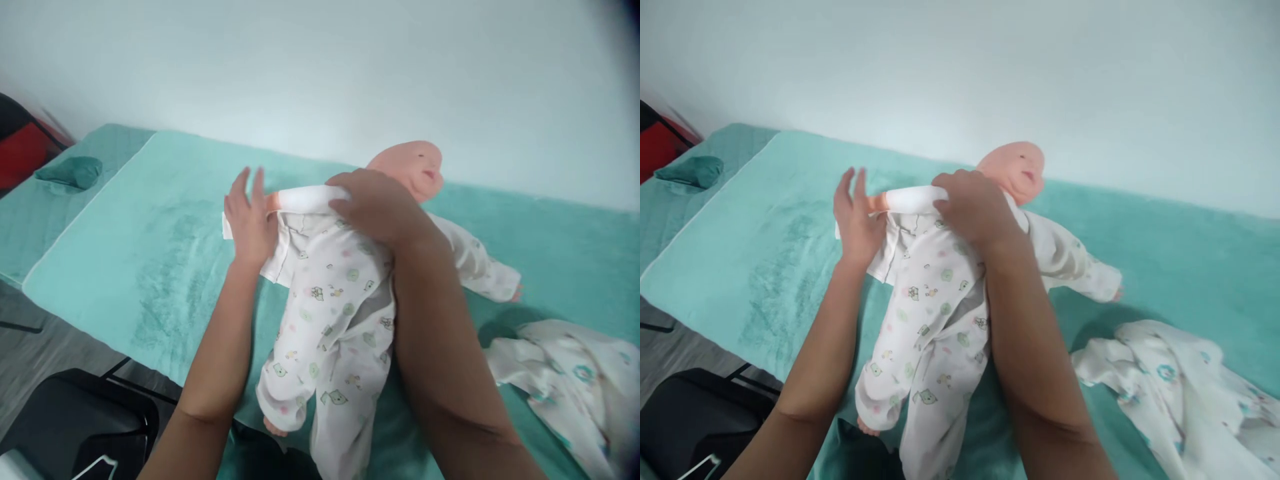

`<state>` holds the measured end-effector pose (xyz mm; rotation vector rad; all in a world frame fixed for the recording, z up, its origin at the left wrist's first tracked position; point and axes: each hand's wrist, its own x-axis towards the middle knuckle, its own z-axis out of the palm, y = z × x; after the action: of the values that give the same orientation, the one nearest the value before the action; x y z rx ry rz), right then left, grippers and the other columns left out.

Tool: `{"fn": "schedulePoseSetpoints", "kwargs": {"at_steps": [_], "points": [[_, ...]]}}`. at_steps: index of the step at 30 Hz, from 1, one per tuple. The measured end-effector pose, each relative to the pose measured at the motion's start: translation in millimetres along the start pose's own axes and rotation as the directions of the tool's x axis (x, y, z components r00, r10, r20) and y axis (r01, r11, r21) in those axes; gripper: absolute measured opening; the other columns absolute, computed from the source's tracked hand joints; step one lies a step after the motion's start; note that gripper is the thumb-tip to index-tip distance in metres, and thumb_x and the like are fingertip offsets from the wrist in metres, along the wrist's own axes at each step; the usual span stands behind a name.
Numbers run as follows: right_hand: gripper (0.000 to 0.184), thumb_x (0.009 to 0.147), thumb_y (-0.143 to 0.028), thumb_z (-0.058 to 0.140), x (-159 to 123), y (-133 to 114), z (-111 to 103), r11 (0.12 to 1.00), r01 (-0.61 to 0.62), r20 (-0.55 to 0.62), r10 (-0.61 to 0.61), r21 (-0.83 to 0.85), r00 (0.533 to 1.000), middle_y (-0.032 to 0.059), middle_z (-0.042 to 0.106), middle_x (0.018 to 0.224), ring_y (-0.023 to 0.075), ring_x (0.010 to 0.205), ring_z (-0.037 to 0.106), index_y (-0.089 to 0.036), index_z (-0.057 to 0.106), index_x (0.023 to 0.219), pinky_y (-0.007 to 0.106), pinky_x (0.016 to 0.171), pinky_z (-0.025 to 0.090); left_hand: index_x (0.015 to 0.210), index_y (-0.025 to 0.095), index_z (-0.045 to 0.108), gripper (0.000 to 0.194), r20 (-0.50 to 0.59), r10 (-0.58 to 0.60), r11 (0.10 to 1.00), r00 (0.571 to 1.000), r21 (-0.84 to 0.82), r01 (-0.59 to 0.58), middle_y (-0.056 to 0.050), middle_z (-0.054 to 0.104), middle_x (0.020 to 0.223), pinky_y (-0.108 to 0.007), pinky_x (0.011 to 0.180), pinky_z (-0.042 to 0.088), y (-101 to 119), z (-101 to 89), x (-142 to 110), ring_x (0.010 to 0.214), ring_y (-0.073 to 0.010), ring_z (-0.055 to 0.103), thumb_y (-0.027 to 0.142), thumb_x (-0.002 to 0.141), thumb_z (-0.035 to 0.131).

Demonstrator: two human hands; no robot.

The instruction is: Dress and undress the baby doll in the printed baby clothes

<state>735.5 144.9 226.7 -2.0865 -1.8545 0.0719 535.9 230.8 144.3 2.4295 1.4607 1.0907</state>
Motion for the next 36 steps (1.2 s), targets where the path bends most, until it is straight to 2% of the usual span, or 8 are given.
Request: {"fn": "schedulePoseSetpoints", "kwargs": {"at_steps": [3,6,12,17,25,29,32,36], "points": [[0.035,0.096,-0.026,0.053,0.3,-11.5,12.6,0.993,0.118,0.038,-0.117,-0.021,0.992,0.0121,0.072,0.121,0.0337,0.11,0.063,-0.023,0.071,0.125,0.05,0.096,0.05,0.155,0.032,0.045,0.061,0.249,0.152,0.983,0.957,0.068,-0.173,-0.007,0.053,0.157,-0.063,0.131,0.017,10.4,0.7,-3.4,0.152,-0.0314,0.039,0.022,0.096,0.054],[0.035,0.097,-0.027,0.051,-1.8,-18.2,12.7,0.988,0.142,0.068,-0.146,0.065,0.987,0.0104,0.072,0.127,0.0338,0.116,0.063,-0.023,0.071,0.126,0.051,0.1,0.049,0.154,0.033,0.048,0.057,0.344,0.101,0.98,0.933,0.125,-0.152,-0.007,0.063,0.143,-0.06,0.13,0.023,11.4,2.1,-4.1,0.137,-0.0299,0.054,0.023,0.098,0.051],[0.037,0.098,-0.032,0.049,-9.7,-1.2,3.8,0.929,0.036,-0.107,0.003,0.368,0.994,0.0062,0.071,0.134,0.0292,0.127,0.062,-0.024,0.072,0.126,0.047,0.11,0.047,0.148,0.032,0.056,0.055,0.227,-0.081,0.976,0.97,0.217,0.031,-0.009,0.065,0.139,-0.061,0.126,0.027,-1.9,0.3,-1.8,0.132,-0.0334,0.055,0.021,0.095,0.051],[0.043,0.099,-0.04,0.045,-40.5,36.5,27.0,0.853,-0.049,-0.223,0.191,0.519,0.956,0.0054,0.07,0.138,0.0265,0.128,0.062,-0.025,0.069,0.131,0.047,0.112,0.047,0.147,0.028,0.058,0.064,0.115,-0.154,0.975,0.981,0.179,0.132,-0.013,0.066,0.136,-0.072,0.127,0.013,-4.5,3.9,-4.3,0.134,-0.0376,0.053,0.01,0.086,0.049],[0.059,0.08,-0.015,0.043,-100.3,100.8,55.4,0.913,-0.334,-0.297,0.394,0.234,0.87,0.0153,0.067,0.139,0.0321,0.13,0.059,-0.015,0.065,0.135,0.052,0.116,0.041,0.147,0.026,0.056,0.068,0.123,-0.15,0.986,0.981,0.085,0.14,-0.015,0.062,0.142,-0.078,0.126,-0.001,1.9,1.6,-8.7,0.141,-0.039,0.048,0.007,0.083,0.051],[0.057,0.08,-0.012,0.041,-104.3,99.4,55.8,0.879,-0.458,-0.342,0.474,0.132,0.811,0.0135,0.068,0.135,0.0316,0.13,0.057,-0.019,0.067,0.131,0.059,0.122,0.026,0.143,0.026,0.059,0.067,0.074,-0.163,0.986,0.984,0.058,0.159,-0.014,0.062,0.143,-0.075,0.128,0.003,4.4,-2.0,-10.3,0.143,-0.0358,0.047,0.004,0.081,0.049],[0.056,0.078,-0.013,0.043,-100.3,96.3,60.4,0.877,-0.459,-0.368,0.477,0.14,0.798,0.0127,0.067,0.134,0.0317,0.13,0.055,-0.02,0.067,0.128,0.059,0.122,0.025,0.137,0.025,0.063,0.063,0.005,-0.111,0.992,0.994,-0.058,0.111,-0.01,0.063,0.142,-0.06,0.131,0.021,18.1,-10.1,-15.6,0.14,-0.0276,0.051,0.003,0.082,0.043],[0.053,0.073,-0.015,0.045,-96.2,100.8,64.6,0.857,-0.441,-0.407,0.515,0.267,0.754,0.0104,0.07,0.126,0.0313,0.123,0.059,-0.022,0.07,0.12,0.057,0.118,0.033,0.129,0.025,0.066,0.05,0.095,0.152,0.961,0.984,-0.248,-0.124,-0.005,0.068,0.135,-0.04,0.118,0.044,69.1,-23.2,-19.7,0.131,-0.0211,0.056,0.007,0.089,0.041]]}}
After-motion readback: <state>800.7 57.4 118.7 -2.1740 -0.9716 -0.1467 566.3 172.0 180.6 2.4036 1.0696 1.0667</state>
